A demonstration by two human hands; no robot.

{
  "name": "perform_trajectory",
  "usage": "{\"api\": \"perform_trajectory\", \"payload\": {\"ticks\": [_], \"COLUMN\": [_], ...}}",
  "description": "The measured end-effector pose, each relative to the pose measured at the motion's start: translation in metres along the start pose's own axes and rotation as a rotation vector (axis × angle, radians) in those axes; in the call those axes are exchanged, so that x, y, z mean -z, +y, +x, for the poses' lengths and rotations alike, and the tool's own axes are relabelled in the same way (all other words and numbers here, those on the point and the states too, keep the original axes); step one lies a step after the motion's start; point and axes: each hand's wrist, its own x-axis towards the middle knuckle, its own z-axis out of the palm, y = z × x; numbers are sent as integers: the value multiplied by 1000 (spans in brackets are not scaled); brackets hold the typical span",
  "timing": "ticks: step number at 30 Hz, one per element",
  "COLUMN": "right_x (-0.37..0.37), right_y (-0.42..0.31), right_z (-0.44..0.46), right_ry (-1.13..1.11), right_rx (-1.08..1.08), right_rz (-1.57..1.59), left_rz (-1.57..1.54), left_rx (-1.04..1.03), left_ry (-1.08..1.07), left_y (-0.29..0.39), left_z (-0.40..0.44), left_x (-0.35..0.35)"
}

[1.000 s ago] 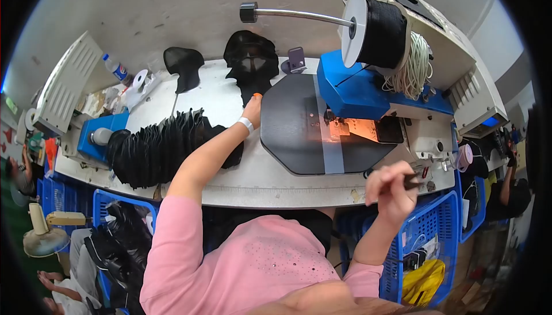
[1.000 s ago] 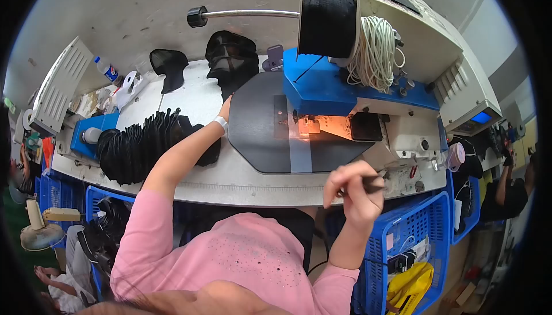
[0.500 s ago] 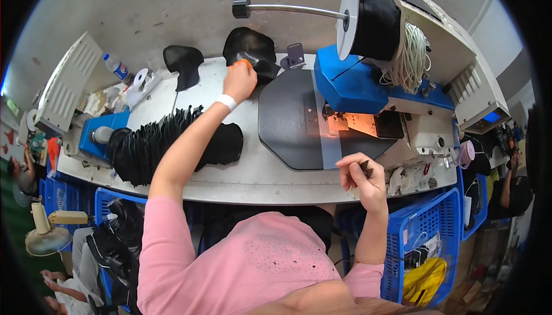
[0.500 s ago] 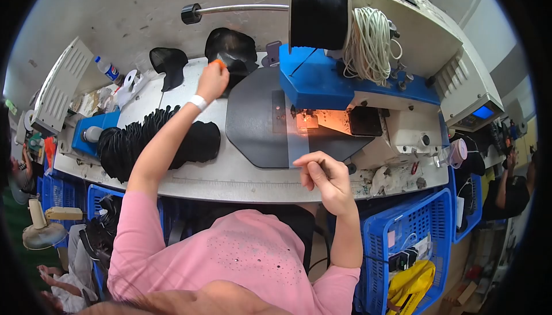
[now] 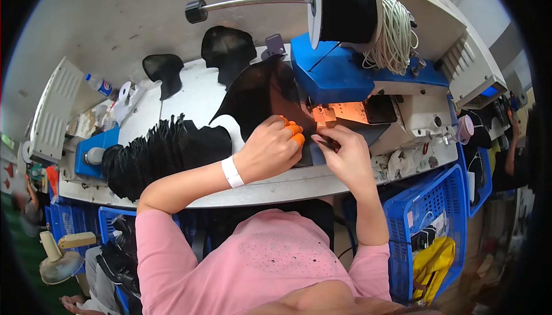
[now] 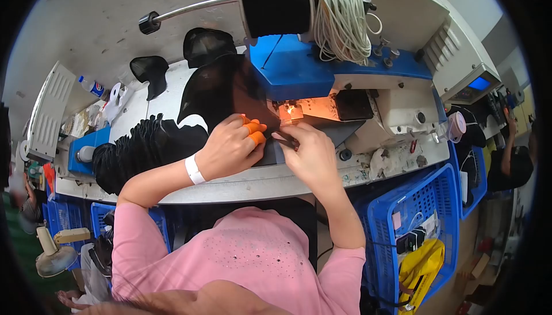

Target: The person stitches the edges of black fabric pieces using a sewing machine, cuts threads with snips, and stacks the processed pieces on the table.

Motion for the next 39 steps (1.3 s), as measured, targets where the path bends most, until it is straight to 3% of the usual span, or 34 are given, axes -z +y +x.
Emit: {"api": "perform_trajectory", "payload": {"ticks": [8,24,31,36,39], "right_x": [-14,-12,-15,-11,-6], "right_y": [11,22,24,26,24], "right_z": [6,25,30,17,10], "right_ry": [78,105,136,126,116], "right_rx": [16,85,50,31,49], "right_rz": [-168,-283,-294,-214,-201], "left_rz": [-128,-138,-212,-412,45], "left_rx": [8,161,152,73,-86], "left_ry": [-199,-176,-313,-200,-251], "left_y": [-22,-12,-32,-54,-54], "left_z": [2,24,30,27,30], "left_x": [3,-9,-14,-6,4]}}
